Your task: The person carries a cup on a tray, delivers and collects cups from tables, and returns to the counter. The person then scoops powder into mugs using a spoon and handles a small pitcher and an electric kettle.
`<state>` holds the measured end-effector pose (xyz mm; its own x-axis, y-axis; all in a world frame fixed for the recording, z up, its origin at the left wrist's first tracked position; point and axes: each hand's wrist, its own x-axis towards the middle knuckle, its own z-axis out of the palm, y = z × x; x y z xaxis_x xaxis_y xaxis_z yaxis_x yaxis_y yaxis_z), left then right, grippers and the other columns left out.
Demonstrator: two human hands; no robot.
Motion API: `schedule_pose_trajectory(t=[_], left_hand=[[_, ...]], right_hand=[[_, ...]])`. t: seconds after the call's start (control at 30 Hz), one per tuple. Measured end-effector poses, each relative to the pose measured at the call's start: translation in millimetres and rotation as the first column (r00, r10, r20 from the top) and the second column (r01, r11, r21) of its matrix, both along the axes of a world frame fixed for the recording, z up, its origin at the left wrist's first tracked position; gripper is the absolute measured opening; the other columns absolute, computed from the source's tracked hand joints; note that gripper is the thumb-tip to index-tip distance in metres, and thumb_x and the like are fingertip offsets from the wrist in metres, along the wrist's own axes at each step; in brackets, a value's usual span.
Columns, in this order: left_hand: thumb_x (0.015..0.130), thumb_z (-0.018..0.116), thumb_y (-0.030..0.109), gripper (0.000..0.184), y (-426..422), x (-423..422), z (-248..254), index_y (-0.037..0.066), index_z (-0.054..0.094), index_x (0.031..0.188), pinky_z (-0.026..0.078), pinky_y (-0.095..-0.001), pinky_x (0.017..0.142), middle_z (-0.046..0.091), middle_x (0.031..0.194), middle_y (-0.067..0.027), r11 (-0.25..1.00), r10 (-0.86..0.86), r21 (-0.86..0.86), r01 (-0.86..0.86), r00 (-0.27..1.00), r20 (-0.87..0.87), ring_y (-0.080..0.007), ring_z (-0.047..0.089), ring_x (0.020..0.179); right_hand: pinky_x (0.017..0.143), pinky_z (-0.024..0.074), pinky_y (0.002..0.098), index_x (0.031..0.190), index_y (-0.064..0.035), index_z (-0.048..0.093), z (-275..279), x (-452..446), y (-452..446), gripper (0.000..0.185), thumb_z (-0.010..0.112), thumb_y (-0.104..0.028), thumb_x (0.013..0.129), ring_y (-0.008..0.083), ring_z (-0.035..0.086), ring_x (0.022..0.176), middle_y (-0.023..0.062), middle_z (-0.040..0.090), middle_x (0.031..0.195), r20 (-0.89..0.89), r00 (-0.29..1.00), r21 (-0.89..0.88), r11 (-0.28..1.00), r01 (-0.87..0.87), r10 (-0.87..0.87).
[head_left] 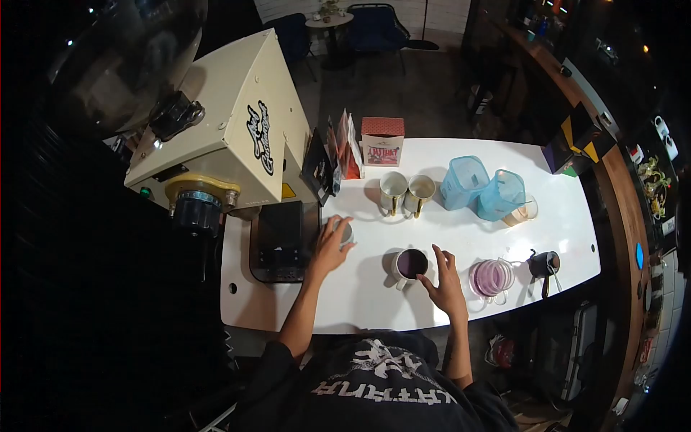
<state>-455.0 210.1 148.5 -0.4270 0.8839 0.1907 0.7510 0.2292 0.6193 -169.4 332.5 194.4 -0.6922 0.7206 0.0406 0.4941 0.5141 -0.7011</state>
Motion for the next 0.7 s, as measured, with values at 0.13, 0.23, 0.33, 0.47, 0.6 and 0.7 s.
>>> schedule_pose_trajectory(t=[0.13, 0.23, 0.33, 0.47, 0.6, 0.7], left_hand=[[0.077, 0.075, 0.007, 0.062, 21, -24, 1, 0.015, 0.048, 0.132, 0.040, -0.0448, 0.103, 0.044, 0.133, -0.0155, 0.999, 0.033, -0.011, -0.032, 0.998, 0.047, -0.0396, 0.045, 0.125], [0.078, 0.075, 0.007, 0.062, 24, -27, 0, 0.015, 0.048, 0.133, 0.040, -0.0446, 0.103, 0.044, 0.132, -0.0152, 0.999, 0.028, -0.033, -0.028, 1.000, 0.006, -0.0389, 0.045, 0.125], [0.077, 0.075, 0.008, 0.068, 23, -22, -1, 0.017, 0.047, 0.138, 0.039, -0.0454, 0.104, 0.042, 0.138, -0.0149, 0.998, 0.049, -0.043, -0.050, 0.999, -0.012, -0.0394, 0.043, 0.127], [0.077, 0.076, 0.011, 0.070, 20, -9, 11, 0.013, 0.046, 0.140, 0.037, -0.0472, 0.104, 0.039, 0.142, -0.0183, 0.997, 0.082, 0.021, -0.080, 0.987, -0.135, -0.0424, 0.042, 0.126], [0.077, 0.075, 0.011, 0.057, 10, 18, 41, 0.009, 0.055, 0.130, 0.035, -0.0465, 0.105, 0.042, 0.139, -0.0198, 0.977, 0.172, 0.154, -0.145, 0.968, -0.181, -0.0411, 0.042, 0.126], [0.080, 0.072, 0.008, 0.046, 5, 46, 30, 0.004, 0.059, 0.123, 0.037, -0.0440, 0.104, 0.049, 0.133, -0.0189, 0.942, 0.180, 0.293, -0.165, 0.983, -0.025, -0.0371, 0.047, 0.123]], right_hand=[[0.095, 0.0456, 0.0461, 0.146, -0.0093, 0.034, -6, 12, -3, 0.078, 0.076, -0.020, 0.081, 0.0437, 0.052, 0.115, 0.0246, 0.043, 0.131, -0.025, 0.998, -0.010, 0.999, 0.052, -0.053], [0.094, 0.0463, 0.0459, 0.147, -0.0100, 0.033, -11, 22, -5, 0.078, 0.076, -0.019, 0.082, 0.0426, 0.053, 0.113, 0.0242, 0.044, 0.131, -0.038, 0.997, -0.022, 0.998, 0.062, -0.063], [0.093, 0.0473, 0.0452, 0.147, -0.0111, 0.032, -20, 29, -6, 0.079, 0.076, -0.018, 0.082, 0.0414, 0.054, 0.110, 0.0238, 0.043, 0.132, -0.055, 0.998, -0.052, 0.998, 0.036, -0.038], [0.093, 0.0470, 0.0456, 0.148, -0.0109, 0.030, -21, 38, -7, 0.078, 0.073, -0.023, 0.084, 0.0440, 0.052, 0.112, 0.0260, 0.042, 0.132, -0.048, 0.999, -0.063, 0.998, 0.007, -0.011], [0.090, 0.0485, 0.0442, 0.147, -0.0075, 0.030, -24, 50, -4, 0.076, 0.072, -0.025, 0.086, 0.0416, 0.055, 0.108, 0.0257, 0.042, 0.130, -0.066, 0.998, -0.113, 0.993, -0.020, 0.012], [0.093, 0.0473, 0.0464, 0.145, -0.0049, 0.031, -24, 59, 2, 0.071, 0.068, -0.026, 0.089, 0.0474, 0.054, 0.111, 0.0292, 0.042, 0.131, -0.112, 0.993, -0.207, 0.977, -0.051, 0.028]])
